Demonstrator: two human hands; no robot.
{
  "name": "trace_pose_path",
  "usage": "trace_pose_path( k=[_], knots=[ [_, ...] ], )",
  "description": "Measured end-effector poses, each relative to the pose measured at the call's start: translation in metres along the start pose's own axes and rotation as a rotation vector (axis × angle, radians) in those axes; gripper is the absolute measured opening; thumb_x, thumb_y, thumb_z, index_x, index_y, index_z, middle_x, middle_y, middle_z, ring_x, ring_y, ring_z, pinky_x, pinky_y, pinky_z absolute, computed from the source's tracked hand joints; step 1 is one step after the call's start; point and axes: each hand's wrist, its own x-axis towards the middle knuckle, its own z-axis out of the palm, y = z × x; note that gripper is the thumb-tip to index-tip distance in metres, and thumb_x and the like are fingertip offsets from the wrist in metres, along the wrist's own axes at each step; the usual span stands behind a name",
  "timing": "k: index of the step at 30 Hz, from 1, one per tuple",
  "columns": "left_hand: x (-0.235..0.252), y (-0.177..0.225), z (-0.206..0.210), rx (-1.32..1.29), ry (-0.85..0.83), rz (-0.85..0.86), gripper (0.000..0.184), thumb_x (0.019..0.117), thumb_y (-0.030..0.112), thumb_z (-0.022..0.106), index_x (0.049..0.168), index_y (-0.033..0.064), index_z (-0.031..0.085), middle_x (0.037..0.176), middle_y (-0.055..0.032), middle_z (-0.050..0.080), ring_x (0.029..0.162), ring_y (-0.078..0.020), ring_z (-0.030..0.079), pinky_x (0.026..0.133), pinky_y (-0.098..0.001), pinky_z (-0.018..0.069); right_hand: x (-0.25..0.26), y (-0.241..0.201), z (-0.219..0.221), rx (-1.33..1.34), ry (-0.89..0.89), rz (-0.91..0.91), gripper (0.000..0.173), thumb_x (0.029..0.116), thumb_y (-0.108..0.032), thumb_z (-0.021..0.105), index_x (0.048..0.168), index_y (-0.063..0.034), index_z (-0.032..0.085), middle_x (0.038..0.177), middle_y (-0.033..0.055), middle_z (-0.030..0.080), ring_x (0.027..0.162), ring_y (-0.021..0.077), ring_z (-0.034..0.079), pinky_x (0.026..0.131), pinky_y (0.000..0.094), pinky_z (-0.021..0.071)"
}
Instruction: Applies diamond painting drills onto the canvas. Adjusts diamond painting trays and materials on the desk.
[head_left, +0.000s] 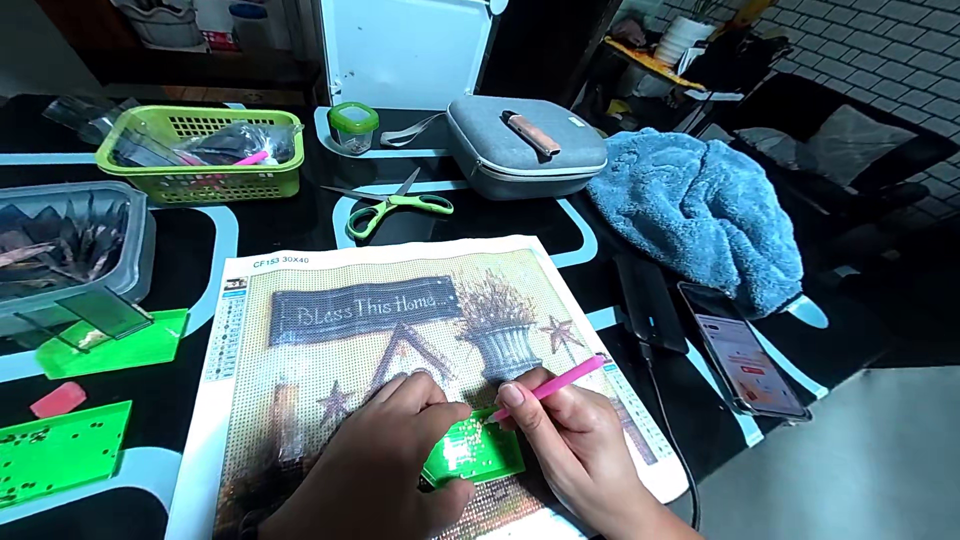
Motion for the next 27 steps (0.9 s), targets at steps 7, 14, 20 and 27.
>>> trace_pose_path(
  k=[7,14,20,27],
  knots=[
    [0.0,0.0,-0.001,-0.022,-0.011,-0.012,0.047,0.0789,0.046,0.072,0.116,0.0179,0.076,0.097,-0.0014,0.068,0.085,-0.0136,0.066,0.07,-0.0267,0.0556,0.0,-0.001,-0.015,0.156,0.096,0.158,0.03,0.1092,-0.025,0.05,0.091,-0.0096,0.067,0.075,-0.0064,0.067,0.064,-0.0033,0.061,0.058,0.0124,0.0513],
    [0.002,0.005,-0.009,-0.069,-0.09,-0.055,0.048,0.0804,0.043,0.075,0.12,0.0147,0.075,0.101,-0.0059,0.068,0.088,-0.0199,0.066,0.072,-0.0344,0.0567,-0.012,0.009,-0.035,0.088,0.203,0.267,0.029,0.1088,-0.022,0.048,0.087,-0.0128,0.065,0.072,-0.0081,0.066,0.057,-0.0043,0.057,0.051,0.0106,0.0467],
    [0.001,0.005,-0.011,-0.073,-0.101,-0.062,0.049,0.0803,0.042,0.076,0.121,0.0143,0.075,0.102,-0.0066,0.068,0.088,-0.0202,0.067,0.072,-0.0342,0.0569,-0.014,0.011,-0.033,0.059,0.203,0.217,0.029,0.1085,-0.024,0.05,0.087,-0.0125,0.065,0.07,-0.0089,0.063,0.057,-0.0051,0.056,0.052,0.0103,0.0462],
    [0.001,0.004,-0.01,-0.071,-0.098,-0.063,0.049,0.081,0.043,0.075,0.121,0.015,0.075,0.102,-0.0057,0.068,0.089,-0.0197,0.066,0.073,-0.0342,0.0568,-0.015,0.012,-0.032,-0.031,0.166,0.163,0.03,0.1087,-0.025,0.05,0.088,-0.0106,0.066,0.072,-0.0081,0.064,0.061,-0.0057,0.058,0.054,0.01,0.0477]
  ],
)
